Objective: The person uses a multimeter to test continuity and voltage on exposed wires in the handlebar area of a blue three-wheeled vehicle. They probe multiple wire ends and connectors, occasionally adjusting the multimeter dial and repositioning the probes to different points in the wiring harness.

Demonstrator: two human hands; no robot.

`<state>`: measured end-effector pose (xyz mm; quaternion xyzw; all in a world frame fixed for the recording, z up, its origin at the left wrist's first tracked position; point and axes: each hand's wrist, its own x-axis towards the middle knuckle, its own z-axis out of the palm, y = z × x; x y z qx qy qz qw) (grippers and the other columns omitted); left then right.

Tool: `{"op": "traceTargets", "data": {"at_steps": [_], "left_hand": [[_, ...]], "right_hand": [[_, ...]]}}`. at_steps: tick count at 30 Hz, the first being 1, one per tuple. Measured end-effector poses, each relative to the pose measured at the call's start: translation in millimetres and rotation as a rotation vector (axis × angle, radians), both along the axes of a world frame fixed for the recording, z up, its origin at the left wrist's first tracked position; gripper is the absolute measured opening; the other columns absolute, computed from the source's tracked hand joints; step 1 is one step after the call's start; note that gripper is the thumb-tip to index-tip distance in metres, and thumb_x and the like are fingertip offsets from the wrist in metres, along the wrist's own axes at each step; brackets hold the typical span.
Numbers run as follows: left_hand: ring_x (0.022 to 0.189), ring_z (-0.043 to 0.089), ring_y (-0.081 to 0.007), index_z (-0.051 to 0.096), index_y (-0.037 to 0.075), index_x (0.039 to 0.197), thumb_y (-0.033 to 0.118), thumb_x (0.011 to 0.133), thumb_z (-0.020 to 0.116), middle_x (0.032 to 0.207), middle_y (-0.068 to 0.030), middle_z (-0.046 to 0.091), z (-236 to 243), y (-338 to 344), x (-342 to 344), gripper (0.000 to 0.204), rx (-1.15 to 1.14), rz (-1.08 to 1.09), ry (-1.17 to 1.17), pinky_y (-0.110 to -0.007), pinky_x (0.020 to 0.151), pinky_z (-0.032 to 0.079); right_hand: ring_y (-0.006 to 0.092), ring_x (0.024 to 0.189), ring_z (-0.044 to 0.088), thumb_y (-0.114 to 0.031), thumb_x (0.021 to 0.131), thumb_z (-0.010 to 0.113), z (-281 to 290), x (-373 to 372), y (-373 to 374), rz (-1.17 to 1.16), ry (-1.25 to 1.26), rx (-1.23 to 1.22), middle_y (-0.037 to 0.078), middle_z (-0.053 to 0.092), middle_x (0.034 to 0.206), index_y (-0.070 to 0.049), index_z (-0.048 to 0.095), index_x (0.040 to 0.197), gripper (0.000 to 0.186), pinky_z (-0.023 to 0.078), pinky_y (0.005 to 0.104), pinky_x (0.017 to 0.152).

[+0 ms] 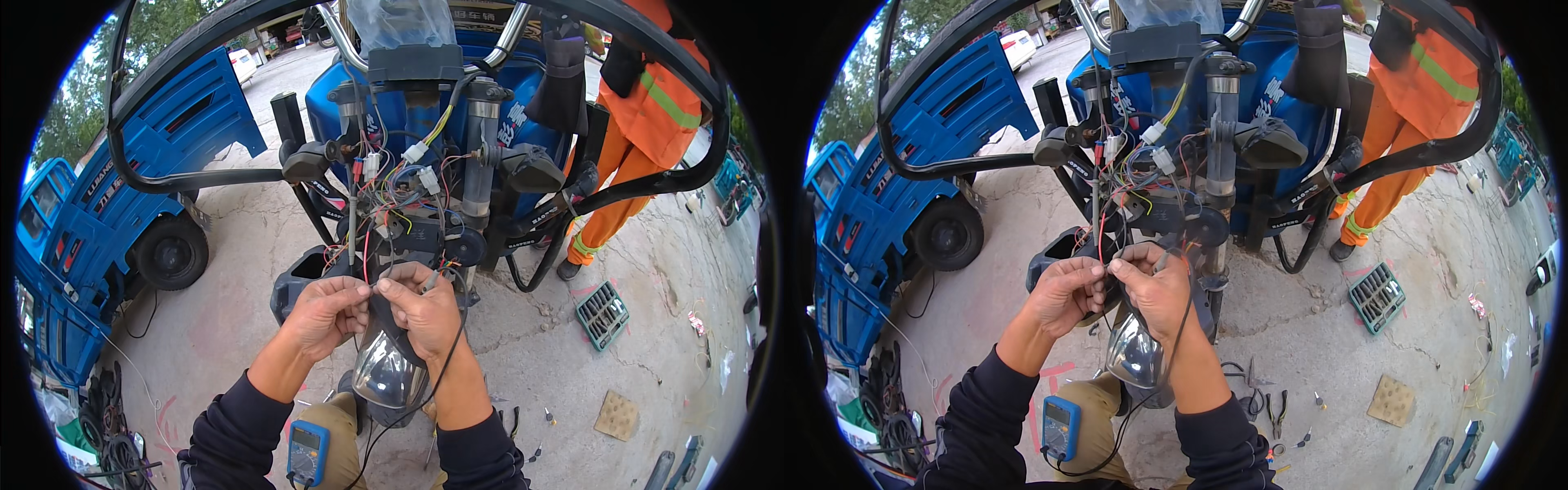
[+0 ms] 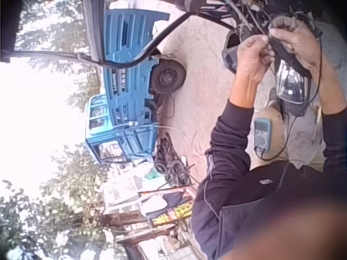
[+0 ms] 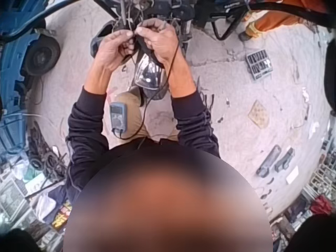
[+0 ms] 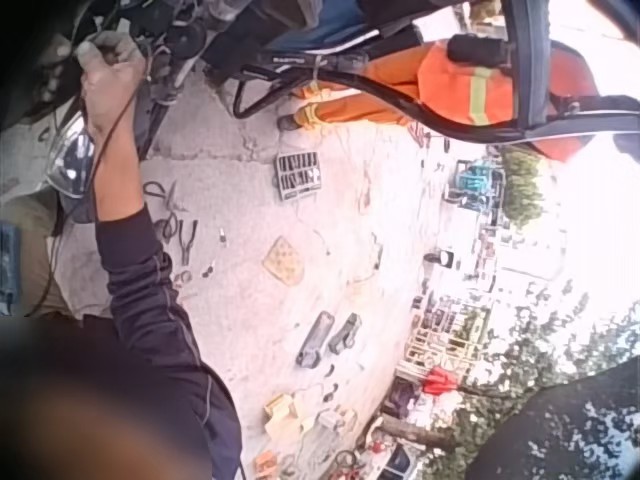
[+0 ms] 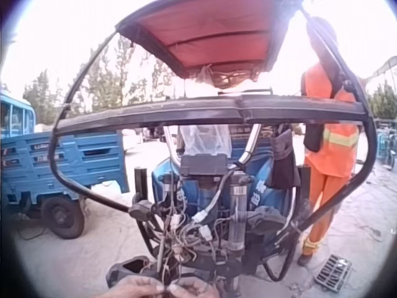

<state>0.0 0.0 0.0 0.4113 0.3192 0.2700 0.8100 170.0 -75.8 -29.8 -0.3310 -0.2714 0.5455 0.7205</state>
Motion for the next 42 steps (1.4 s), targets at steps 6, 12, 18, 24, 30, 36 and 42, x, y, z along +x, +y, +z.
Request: {"op": "traceTargets", "data": {"at_steps": [6, 12, 18, 24, 30, 36, 42], "left_hand": [[0.061, 0.066, -0.0140, 0.069, 0.004, 0.096, 0.009, 0.095, 0.073, 0.075, -0.0023, 0.066, 1, -1, 4, 0.007, 0.020, 0.010, -0.003, -0.023, 0.056, 0.054], [0.062, 0.062, -0.0128, 0.066, 0.004, 0.093, 0.011, 0.095, 0.072, 0.073, -0.0007, 0.060, 3, -7, 5, 0.010, 0.061, 0.034, 0.030, -0.026, 0.059, 0.054], [0.061, 0.064, -0.0129, 0.066, 0.003, 0.094, 0.009, 0.094, 0.073, 0.075, -0.0025, 0.064, 3, -7, 4, 0.009, 0.082, 0.051, 0.027, -0.025, 0.057, 0.054], [0.060, 0.064, -0.0110, 0.068, 0.001, 0.094, 0.006, 0.091, 0.077, 0.075, -0.0044, 0.068, 0, -8, 4, 0.010, 0.232, 0.119, 0.071, -0.022, 0.056, 0.051], [0.057, 0.059, -0.0081, 0.067, 0.003, 0.087, 0.007, 0.090, 0.078, 0.074, -0.0017, 0.067, 0, -14, 8, 0.012, 0.485, 0.212, 0.227, -0.022, 0.054, 0.048], [0.059, 0.057, -0.0048, 0.066, 0.003, 0.085, 0.004, 0.091, 0.076, 0.072, 0.0006, 0.066, 1, -19, 11, 0.012, 0.691, 0.237, 0.296, -0.021, 0.054, 0.045], [0.062, 0.052, -0.0018, 0.065, 0.002, 0.083, 0.003, 0.091, 0.075, 0.072, 0.0030, 0.064, 2, -22, 13, 0.014, 0.813, 0.245, 0.375, -0.020, 0.055, 0.040]], "right_hand": [[0.0031, 0.058, 0.052, -0.007, 0.092, 0.078, 2, -2, 2, -0.020, -0.013, 0.000, 0.000, 0.065, 0.076, -0.001, 0.068, 0.097, 0.013, 0.037, 0.0196, 0.052], [0.0028, 0.058, 0.051, -0.008, 0.092, 0.078, 4, -2, 0, -0.020, -0.011, -0.014, 0.000, 0.065, 0.076, -0.001, 0.068, 0.097, 0.013, 0.036, 0.0193, 0.051], [0.0032, 0.057, 0.051, -0.008, 0.092, 0.078, 3, -2, 1, -0.004, 0.003, -0.004, 0.000, 0.065, 0.076, -0.001, 0.068, 0.098, 0.013, 0.036, 0.0192, 0.050], [0.0033, 0.056, 0.051, -0.008, 0.092, 0.079, 3, -2, 1, 0.002, 0.017, -0.009, -0.001, 0.064, 0.074, -0.001, 0.068, 0.098, 0.014, 0.036, 0.0194, 0.050], [0.0031, 0.055, 0.049, -0.007, 0.091, 0.079, 5, -4, 0, 0.013, 0.018, -0.021, -0.003, 0.061, 0.073, -0.002, 0.069, 0.097, 0.013, 0.034, 0.0194, 0.049], [0.0030, 0.054, 0.046, -0.008, 0.090, 0.079, 6, -4, 0, 0.048, 0.064, -0.031, -0.003, 0.059, 0.072, -0.003, 0.068, 0.096, 0.014, 0.033, 0.0195, 0.049], [0.0034, 0.053, 0.046, -0.011, 0.090, 0.080, 8, -7, 6, 0.057, 0.053, -0.065, -0.002, 0.061, 0.073, -0.002, 0.068, 0.098, 0.016, 0.033, 0.0199, 0.049]]}}
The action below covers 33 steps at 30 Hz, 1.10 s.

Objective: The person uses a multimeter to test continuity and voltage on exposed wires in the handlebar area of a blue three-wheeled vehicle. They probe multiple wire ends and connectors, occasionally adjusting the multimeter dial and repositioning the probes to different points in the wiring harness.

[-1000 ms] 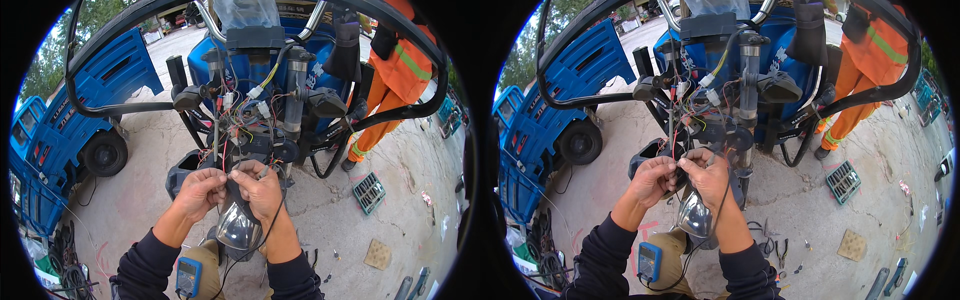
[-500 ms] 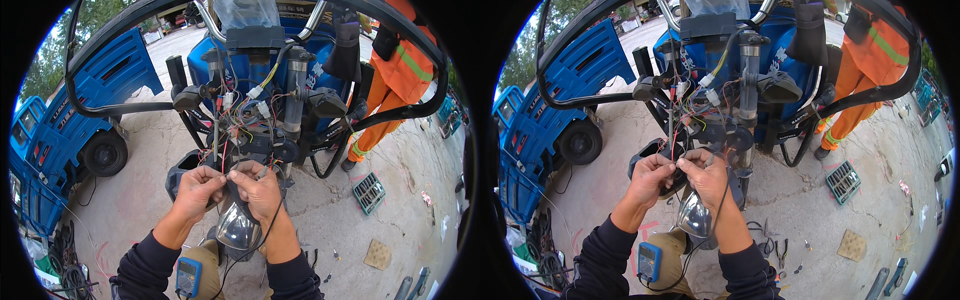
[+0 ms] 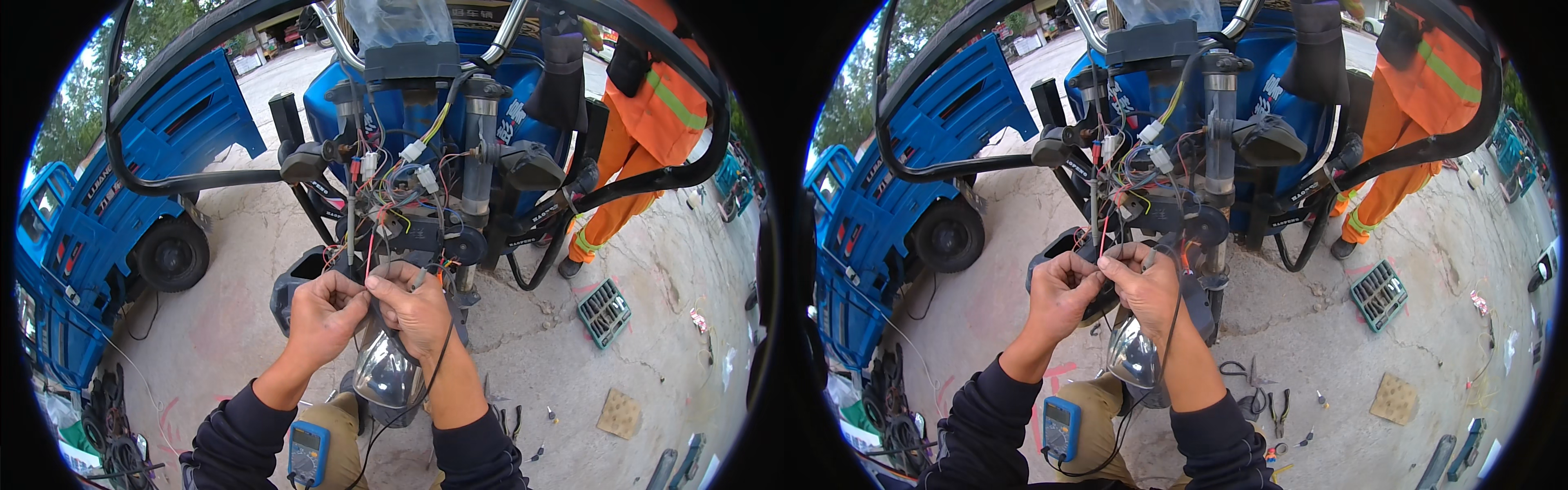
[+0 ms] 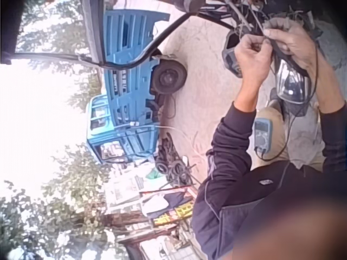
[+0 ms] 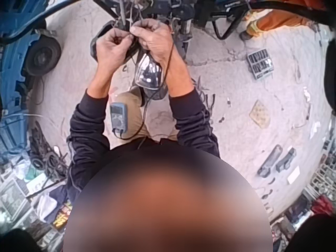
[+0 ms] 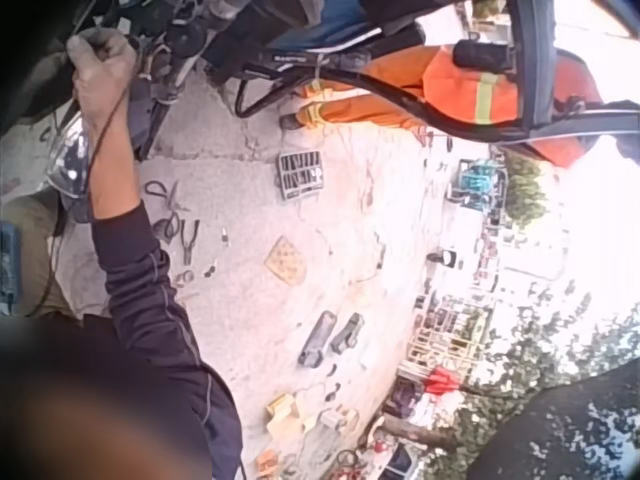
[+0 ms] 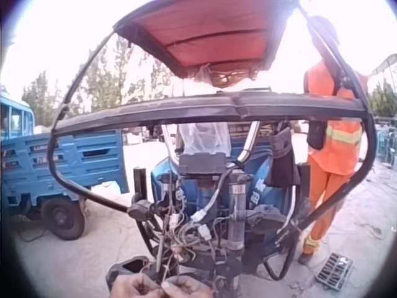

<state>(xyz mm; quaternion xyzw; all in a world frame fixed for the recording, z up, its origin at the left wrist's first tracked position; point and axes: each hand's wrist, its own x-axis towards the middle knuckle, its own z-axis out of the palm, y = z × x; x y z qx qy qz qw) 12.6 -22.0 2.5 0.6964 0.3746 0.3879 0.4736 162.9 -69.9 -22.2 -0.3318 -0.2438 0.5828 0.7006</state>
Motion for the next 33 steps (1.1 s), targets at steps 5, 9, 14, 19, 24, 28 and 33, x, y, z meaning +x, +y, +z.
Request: {"op": "traceTargets", "data": {"at_steps": [5, 9, 14, 19, 24, 28, 33], "left_hand": [[0.061, 0.054, -0.0025, 0.067, -0.001, 0.082, 0.005, 0.088, 0.076, 0.069, -0.0001, 0.066, 4, -3, -2, 0.012, 0.121, 0.051, 0.090, -0.022, 0.054, 0.042], [0.055, 0.056, -0.0097, 0.066, 0.000, 0.080, 0.003, 0.083, 0.075, 0.067, -0.0043, 0.064, 3, -4, -3, 0.011, 0.400, 0.082, 0.202, -0.026, 0.053, 0.044], [0.055, 0.059, -0.0242, 0.064, 0.004, 0.076, 0.005, 0.073, 0.078, 0.066, -0.0070, 0.056, -1, 3, -3, 0.014, 1.021, 0.131, 0.360, -0.035, 0.051, 0.047], [0.059, 0.060, -0.0253, 0.065, 0.007, 0.081, 0.006, 0.068, 0.077, 0.067, -0.0054, 0.054, -1, 8, -6, 0.018, 1.267, 0.119, 0.431, -0.038, 0.053, 0.047], [0.059, 0.061, -0.0257, 0.065, 0.006, 0.085, 0.005, 0.069, 0.077, 0.069, -0.0058, 0.057, -2, 7, -5, 0.019, 1.251, 0.126, 0.402, -0.037, 0.054, 0.048], [0.059, 0.064, -0.0253, 0.066, 0.005, 0.085, 0.003, 0.073, 0.077, 0.072, -0.0072, 0.060, -3, 6, -3, 0.017, 1.087, 0.125, 0.319, -0.035, 0.054, 0.051], [0.060, 0.066, -0.0137, 0.067, 0.001, 0.089, 0.001, 0.082, 0.075, 0.074, -0.0062, 0.067, -1, 0, -5, 0.011, 0.703, 0.060, 0.216, -0.025, 0.057, 0.052]], "right_hand": [[0.0032, 0.054, 0.046, -0.012, 0.090, 0.081, 5, -3, 0, -0.039, -0.105, 0.013, 0.000, 0.065, 0.075, 0.000, 0.071, 0.100, 0.019, 0.032, 0.0200, 0.049], [0.0048, 0.062, 0.054, -0.010, 0.091, 0.081, 4, -3, 2, -0.068, -0.211, 0.029, 0.002, 0.069, 0.080, 0.001, 0.073, 0.099, 0.016, 0.039, 0.0203, 0.055], [0.0080, 0.076, 0.064, -0.010, 0.093, 0.079, -4, -9, 7, -0.112, -0.248, 0.012, 0.004, 0.072, 0.085, 0.005, 0.074, 0.098, 0.017, 0.051, 0.0230, 0.070], [0.0075, 0.076, 0.063, -0.008, 0.093, 0.078, -6, -12, 8, -0.118, -0.183, 0.044, 0.004, 0.072, 0.087, 0.005, 0.074, 0.099, 0.015, 0.051, 0.0223, 0.070], [0.0041, 0.058, 0.051, -0.008, 0.092, 0.079, 0, -13, 6, -0.112, -0.135, 0.011, -0.001, 0.065, 0.075, 0.003, 0.073, 0.101, 0.016, 0.037, 0.0204, 0.052], [0.0037, 0.054, 0.048, -0.009, 0.092, 0.079, 3, -13, 5, -0.102, -0.103, 0.003, -0.002, 0.063, 0.072, 0.003, 0.073, 0.100, 0.015, 0.033, 0.0205, 0.048], [0.0036, 0.055, 0.048, -0.009, 0.092, 0.079, 5, -11, 3, -0.090, -0.102, 0.005, -0.002, 0.063, 0.072, 0.003, 0.073, 0.100, 0.016, 0.033, 0.0202, 0.049]]}}
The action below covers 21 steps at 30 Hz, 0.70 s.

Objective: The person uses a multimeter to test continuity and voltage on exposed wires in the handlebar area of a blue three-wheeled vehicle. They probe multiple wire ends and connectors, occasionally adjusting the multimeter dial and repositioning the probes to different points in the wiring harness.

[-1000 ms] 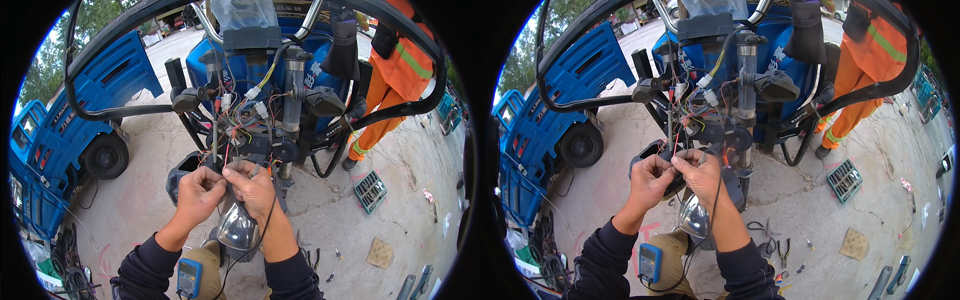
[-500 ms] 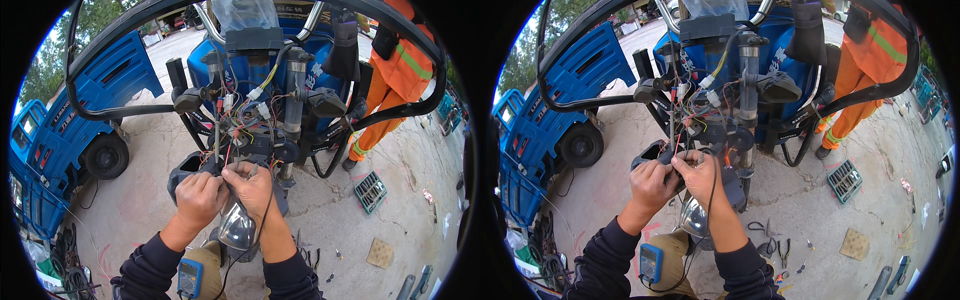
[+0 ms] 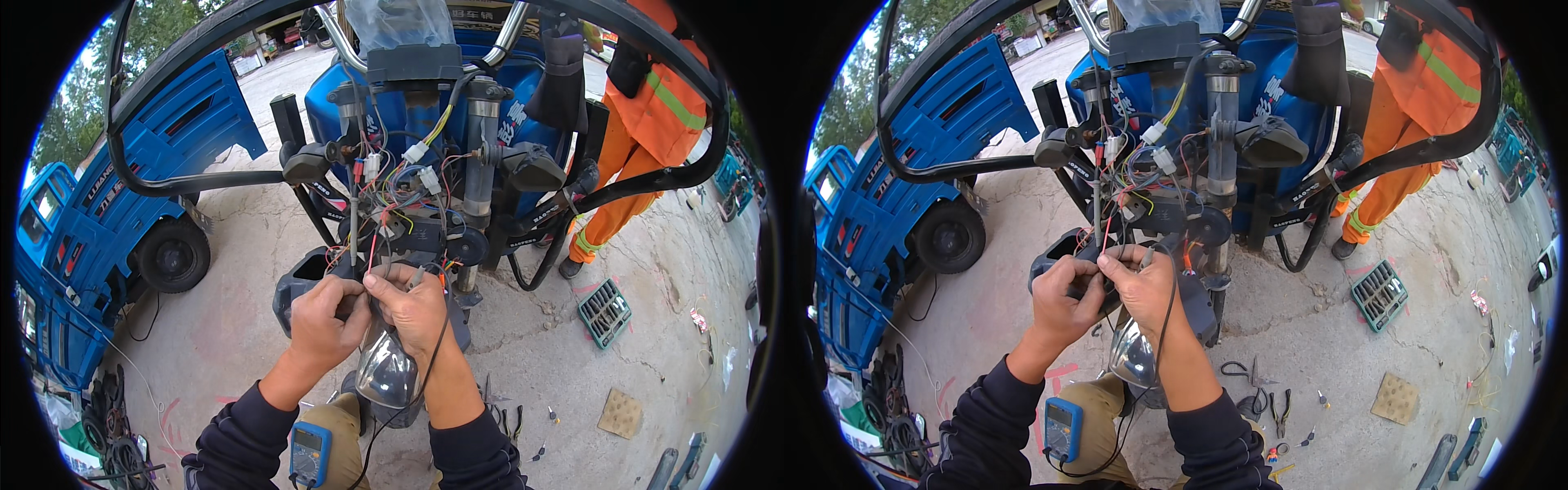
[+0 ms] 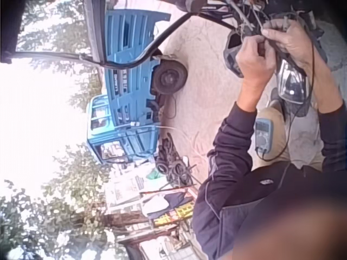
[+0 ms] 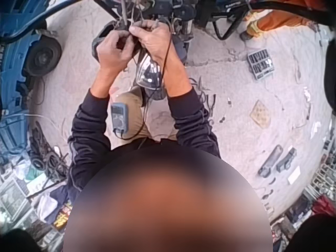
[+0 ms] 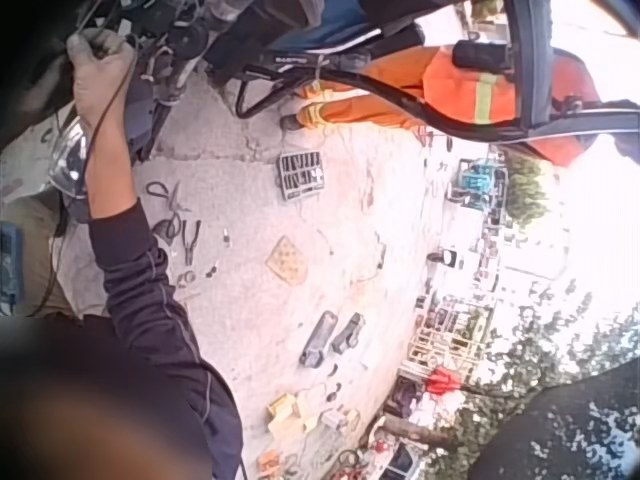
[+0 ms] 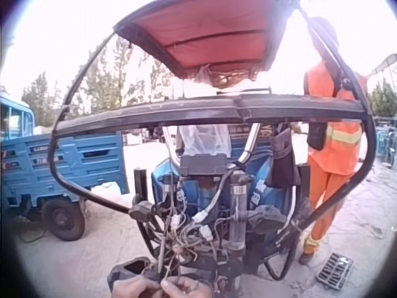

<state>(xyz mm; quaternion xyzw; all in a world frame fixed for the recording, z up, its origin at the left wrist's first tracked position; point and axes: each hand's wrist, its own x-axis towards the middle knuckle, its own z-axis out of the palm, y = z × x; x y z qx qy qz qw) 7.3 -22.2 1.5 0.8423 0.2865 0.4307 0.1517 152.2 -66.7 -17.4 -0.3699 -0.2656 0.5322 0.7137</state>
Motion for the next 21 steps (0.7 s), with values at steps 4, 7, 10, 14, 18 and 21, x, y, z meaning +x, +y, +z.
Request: {"op": "traceTargets", "data": {"at_steps": [4, 7, 10, 14, 18, 21], "left_hand": [[0.066, 0.064, -0.0056, 0.068, -0.003, 0.092, 0.003, 0.089, 0.073, 0.077, -0.0037, 0.070, 3, 1, 0, 0.008, -0.474, -0.079, -0.127, -0.021, 0.059, 0.050], [0.068, 0.064, -0.0046, 0.068, -0.004, 0.092, 0.003, 0.090, 0.074, 0.079, -0.0024, 0.070, 6, 6, 1, 0.010, -0.626, -0.113, -0.164, -0.021, 0.060, 0.050], [0.067, 0.063, -0.0052, 0.069, -0.004, 0.091, 0.003, 0.090, 0.074, 0.079, -0.0023, 0.070, 6, 12, 3, 0.009, -0.714, -0.139, -0.165, -0.021, 0.060, 0.049], [0.064, 0.060, -0.0067, 0.069, -0.001, 0.089, 0.005, 0.089, 0.072, 0.077, -0.0027, 0.068, 7, 23, 2, 0.006, -0.935, -0.200, -0.346, -0.022, 0.060, 0.048], [0.063, 0.061, -0.0098, 0.067, 0.001, 0.092, 0.009, 0.095, 0.065, 0.080, -0.0038, 0.065, 13, 42, -11, 0.009, -0.901, -0.068, -0.517, -0.025, 0.058, 0.050], [0.066, 0.062, -0.0104, 0.067, 0.000, 0.096, 0.015, 0.099, 0.067, 0.084, -0.0056, 0.068, 18, 56, -23, 0.015, -0.783, -0.050, -0.463, -0.026, 0.059, 0.052]], "right_hand": [[0.0033, 0.055, 0.046, -0.009, 0.092, 0.078, 1, 1, -1, 0.011, 0.014, 0.005, -0.002, 0.063, 0.073, 0.003, 0.073, 0.101, 0.015, 0.032, 0.0200, 0.049], [0.0031, 0.054, 0.045, -0.009, 0.093, 0.076, 3, 4, -3, 0.029, 0.021, -0.019, -0.003, 0.062, 0.073, 0.003, 0.073, 0.102, 0.015, 0.031, 0.0203, 0.049], [0.0030, 0.054, 0.044, -0.009, 0.094, 0.075, 4, 7, -5, 0.063, 0.010, -0.043, -0.003, 0.060, 0.073, 0.004, 0.073, 0.103, 0.016, 0.030, 0.0206, 0.048], [0.0031, 0.055, 0.043, -0.009, 0.095, 0.073, 2, 12, -9, 0.060, -0.029, -0.052, -0.003, 0.058, 0.073, 0.006, 0.072, 0.105, 0.018, 0.029, 0.0209, 0.048], [0.0038, 0.054, 0.044, -0.009, 0.095, 0.074, 0, 24, -15, 0.082, -0.010, -0.080, 0.001, 0.062, 0.077, 0.007, 0.072, 0.108, 0.021, 0.031, 0.0206, 0.048], [0.0047, 0.054, 0.046, -0.009, 0.094, 0.075, -1, 32, -20, 0.079, 0.007, -0.089, 0.007, 0.067, 0.084, 0.007, 0.071, 0.110, 0.023, 0.034, 0.0196, 0.049]]}}
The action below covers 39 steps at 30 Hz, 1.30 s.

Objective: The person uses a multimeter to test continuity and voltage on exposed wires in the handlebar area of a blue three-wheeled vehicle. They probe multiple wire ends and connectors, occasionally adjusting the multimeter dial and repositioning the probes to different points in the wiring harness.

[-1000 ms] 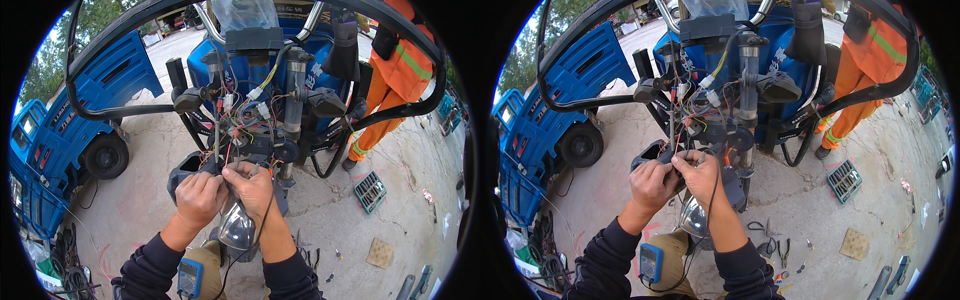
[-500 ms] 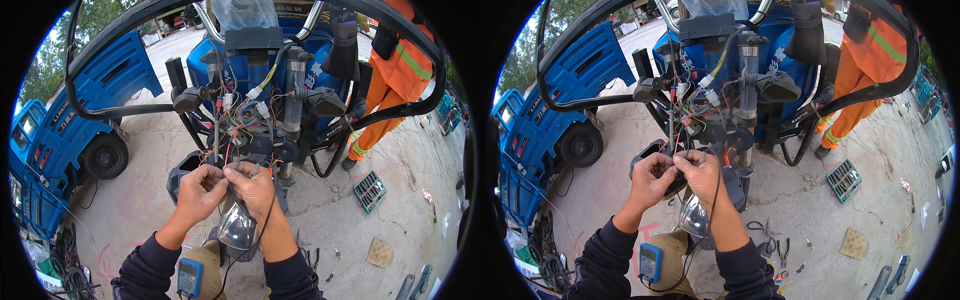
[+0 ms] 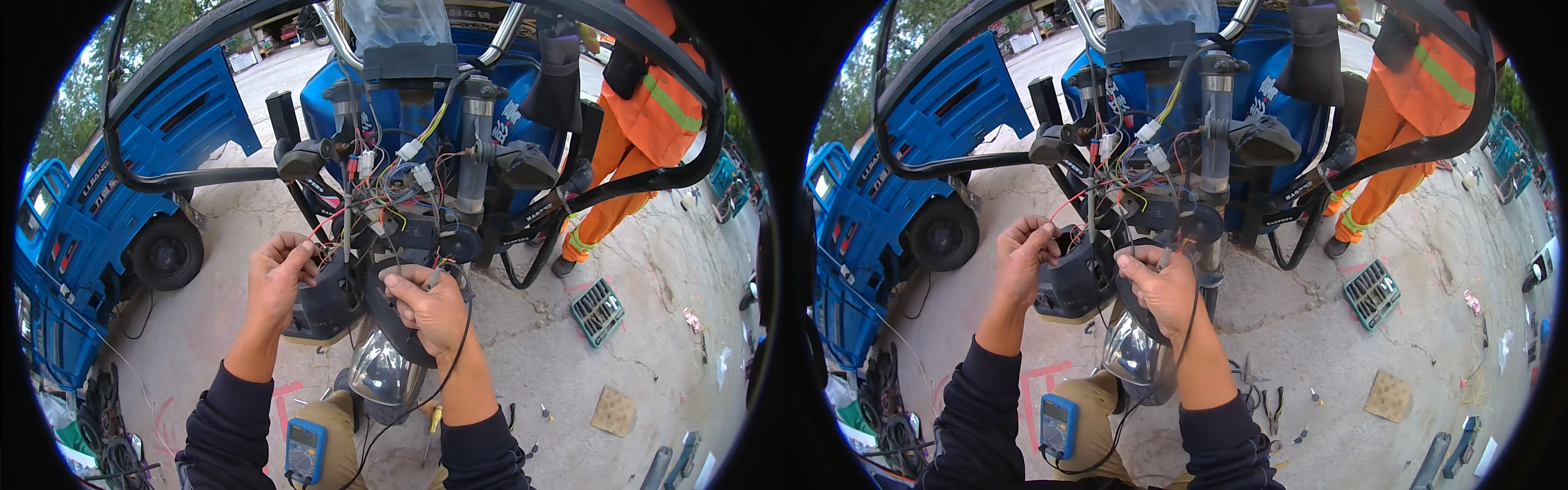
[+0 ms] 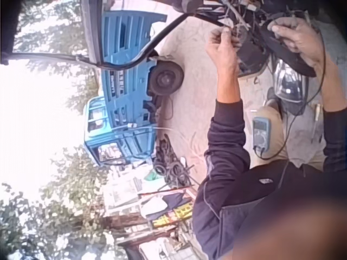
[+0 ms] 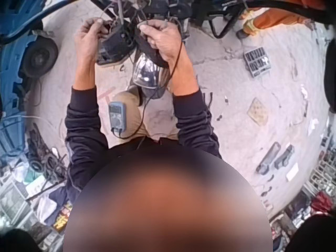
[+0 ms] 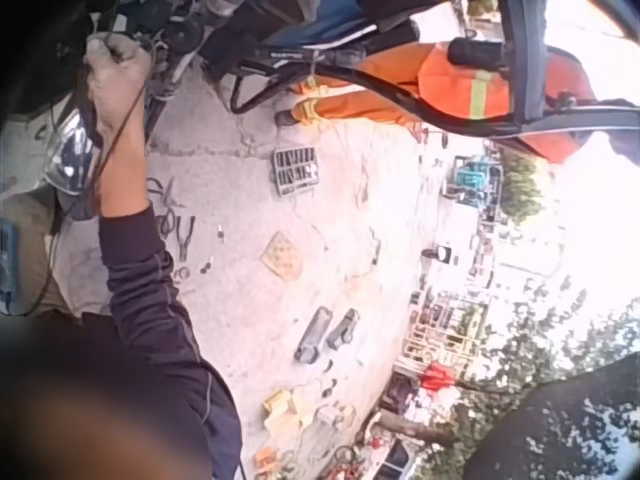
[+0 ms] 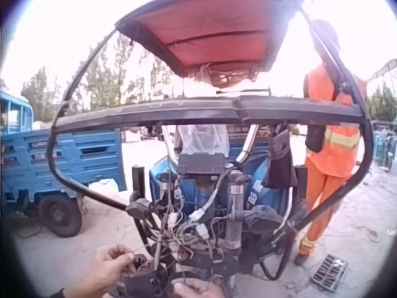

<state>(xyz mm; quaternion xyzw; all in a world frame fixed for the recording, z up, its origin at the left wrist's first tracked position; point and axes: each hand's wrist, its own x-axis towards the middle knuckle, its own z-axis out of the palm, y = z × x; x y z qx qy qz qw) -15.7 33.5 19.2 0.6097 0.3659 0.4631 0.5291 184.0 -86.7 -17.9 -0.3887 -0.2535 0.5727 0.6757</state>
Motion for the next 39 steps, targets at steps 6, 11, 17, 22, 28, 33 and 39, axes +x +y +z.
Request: {"op": "traceTargets", "data": {"at_steps": [6, 11, 17, 22, 28, 33, 39], "left_hand": [[0.068, 0.062, -0.0105, 0.066, 0.000, 0.102, 0.019, 0.104, 0.065, 0.094, -0.0063, 0.069, 0, 34, -8, 0.018, 0.107, 0.032, 0.038, -0.026, 0.059, 0.052], [0.064, 0.063, -0.0104, 0.066, -0.001, 0.098, 0.016, 0.102, 0.065, 0.085, -0.0051, 0.068, -11, 76, 5, 0.017, 0.197, 0.129, 0.244, -0.026, 0.058, 0.050], [0.064, 0.062, -0.0099, 0.068, -0.002, 0.093, 0.011, 0.100, 0.067, 0.075, -0.0036, 0.067, -27, 105, 24, 0.015, 0.233, 0.032, 0.398, -0.027, 0.058, 0.048], [0.067, 0.061, -0.0085, 0.068, -0.003, 0.100, 0.008, 0.099, 0.067, 0.081, -0.0030, 0.069, -26, 85, 17, 0.011, 0.140, -0.069, 0.324, -0.026, 0.061, 0.049], [0.086, 0.064, -0.0109, 0.067, -0.005, 0.122, 0.007, 0.097, 0.067, 0.105, -0.0087, 0.073, -1, 50, -18, 0.027, 0.322, -0.068, 0.366, -0.027, 0.074, 0.053], [0.102, 0.068, -0.0141, 0.064, -0.005, 0.128, 0.010, 0.100, 0.069, 0.118, -0.0108, 0.073, -13, -13, -93, 0.032, 0.548, 0.091, 0.439, -0.029, 0.092, 0.054], [0.088, 0.065, -0.0140, 0.066, -0.005, 0.125, 0.019, 0.091, 0.081, 0.098, -0.0064, 0.071, -95, -151, -199, 0.044, -0.061, 0.000, 0.597, -0.032, 0.083, 0.054]], "right_hand": [[0.0047, 0.056, 0.048, -0.013, 0.094, 0.077, 6, 5, -12, -0.055, -0.121, -0.022, 0.007, 0.066, 0.083, 0.008, 0.072, 0.110, 0.027, 0.035, 0.0190, 0.050], [0.0051, 0.056, 0.048, -0.014, 0.093, 0.079, 8, 10, -18, -0.046, -0.148, -0.028, 0.006, 0.065, 0.081, 0.008, 0.072, 0.111, 0.029, 0.036, 0.0193, 0.050], [0.0051, 0.054, 0.049, -0.014, 0.094, 0.079, -2, 12, -15, -0.020, -0.108, -0.039, 0.006, 0.065, 0.079, 0.007, 0.073, 0.110, 0.027, 0.036, 0.0189, 0.048], [0.0049, 0.055, 0.049, -0.017, 0.097, 0.076, -2, 12, -11, -0.044, -0.040, -0.016, 0.006, 0.066, 0.081, 0.006, 0.071, 0.112, 0.028, 0.034, 0.0183, 0.047], [0.0048, 0.054, 0.047, -0.021, 0.101, 0.070, -1, 7, -12, -0.036, -0.055, -0.035, 0.006, 0.068, 0.086, 0.005, 0.070, 0.116, 0.031, 0.031, 0.0190, 0.045], [0.0055, 0.054, 0.049, -0.024, 0.097, 0.075, 0, 9, -20, -0.124, -0.232, -0.062, 0.009, 0.072, 0.088, 0.007, 0.071, 0.114, 0.036, 0.033, 0.0205, 0.046], [0.0037, 0.054, 0.047, -0.018, 0.099, 0.071, 4, -8, -72, -0.189, -0.353, -0.078, 0.008, 0.068, 0.087, 0.007, 0.070, 0.114, 0.030, 0.031, 0.0190, 0.047]]}}
